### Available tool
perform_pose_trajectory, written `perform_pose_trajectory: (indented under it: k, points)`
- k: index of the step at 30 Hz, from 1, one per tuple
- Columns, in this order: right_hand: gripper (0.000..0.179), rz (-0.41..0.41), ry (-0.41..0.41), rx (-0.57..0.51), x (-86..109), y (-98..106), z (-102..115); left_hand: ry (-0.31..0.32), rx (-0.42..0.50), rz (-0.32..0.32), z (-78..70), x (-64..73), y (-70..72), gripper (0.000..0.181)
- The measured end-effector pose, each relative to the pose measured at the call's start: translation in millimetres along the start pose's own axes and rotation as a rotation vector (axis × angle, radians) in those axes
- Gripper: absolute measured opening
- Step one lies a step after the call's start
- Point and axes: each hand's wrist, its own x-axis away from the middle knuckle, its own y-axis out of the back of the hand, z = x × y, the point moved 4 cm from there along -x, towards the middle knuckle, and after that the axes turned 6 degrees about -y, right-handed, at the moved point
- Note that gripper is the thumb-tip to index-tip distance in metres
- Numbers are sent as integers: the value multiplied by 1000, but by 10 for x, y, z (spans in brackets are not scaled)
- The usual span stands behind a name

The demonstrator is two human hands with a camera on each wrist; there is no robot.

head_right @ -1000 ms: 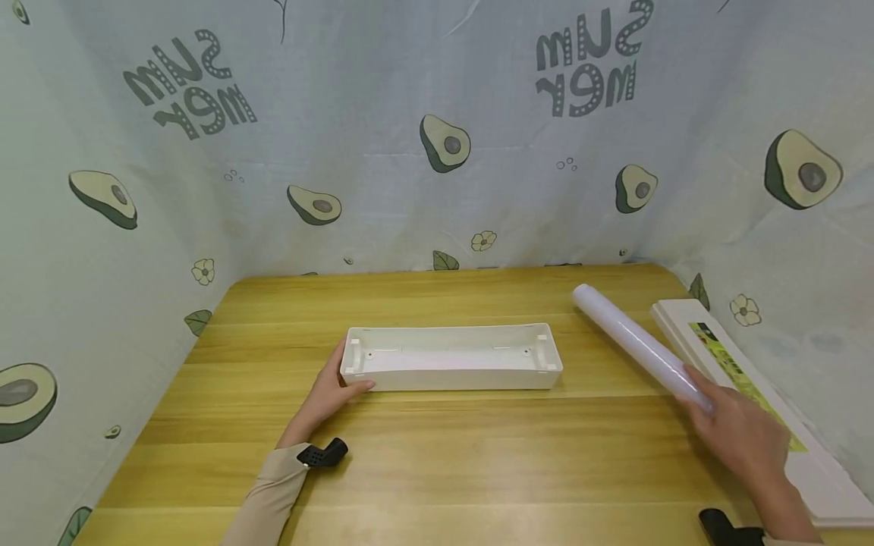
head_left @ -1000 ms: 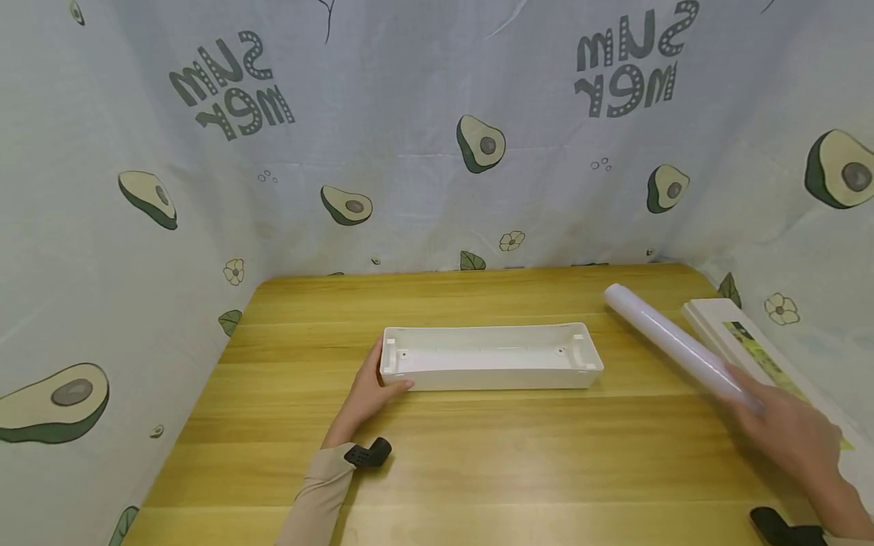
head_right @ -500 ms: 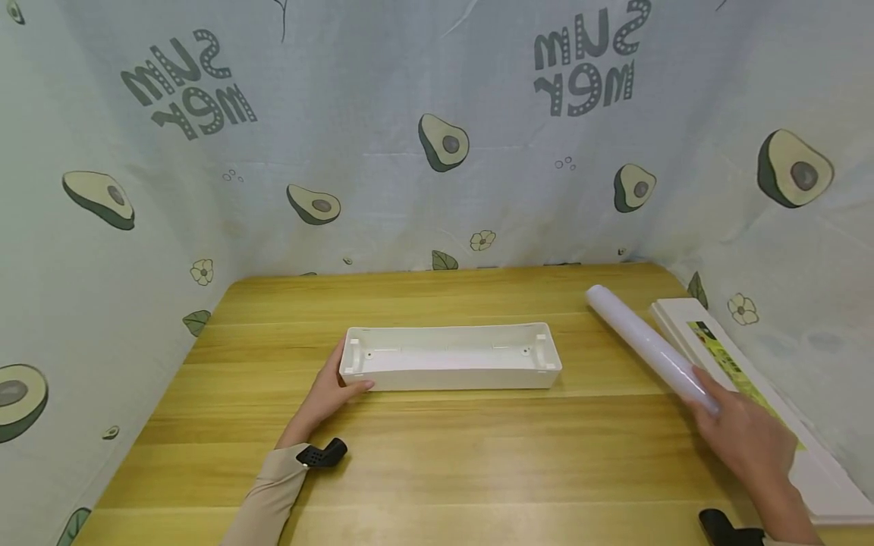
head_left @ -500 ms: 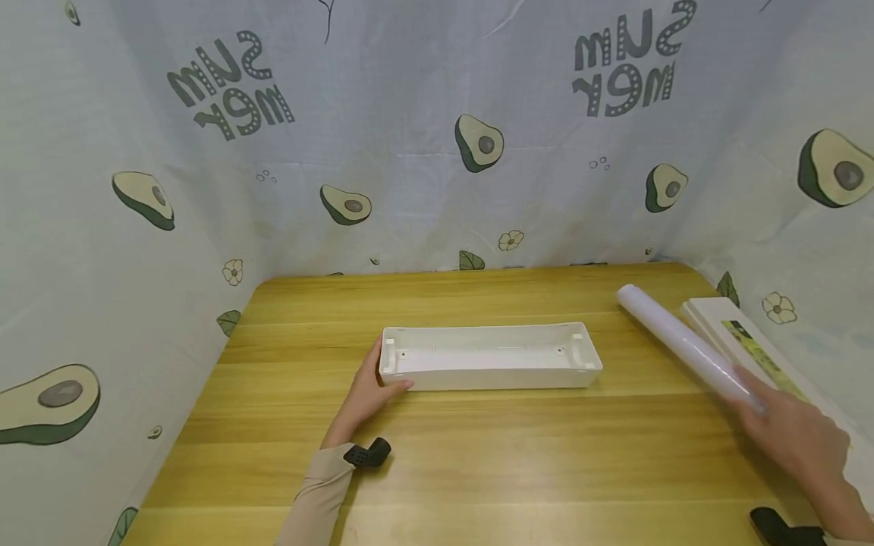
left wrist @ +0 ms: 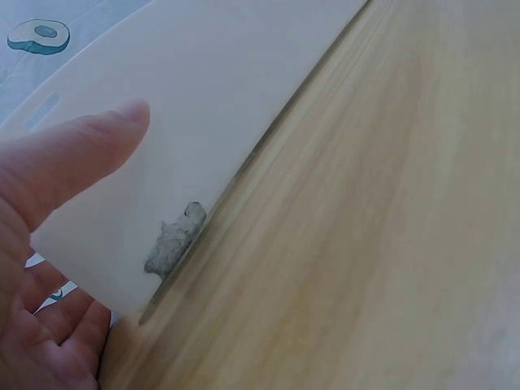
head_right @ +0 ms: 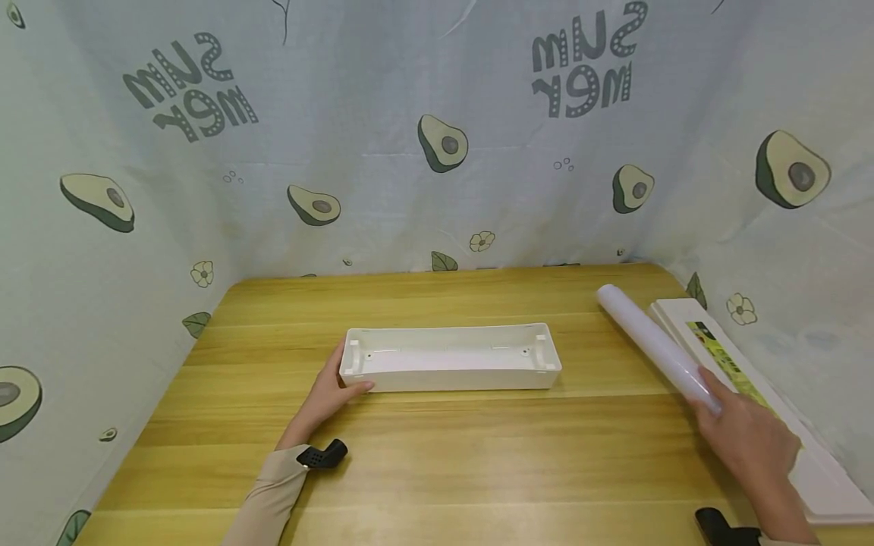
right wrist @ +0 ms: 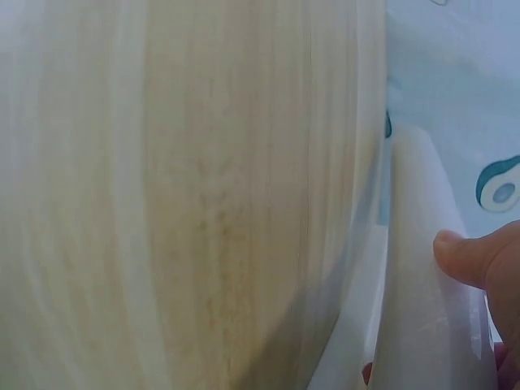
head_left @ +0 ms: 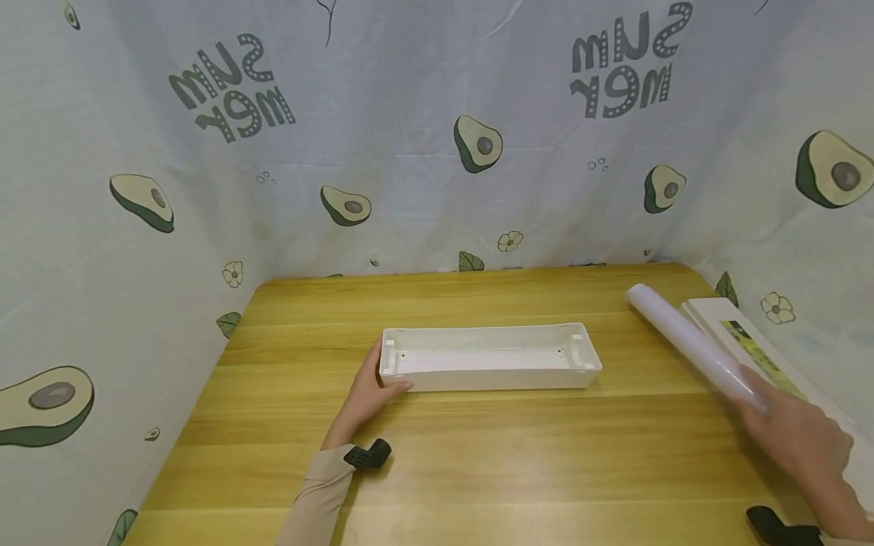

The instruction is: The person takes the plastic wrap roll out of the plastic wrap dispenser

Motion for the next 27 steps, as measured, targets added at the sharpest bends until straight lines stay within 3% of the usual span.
perform_pose_trajectory:
  k: [27]
  points:
    - [64,44,-62,67,25,14,97,23,-8,5,-8,10,-1,101]
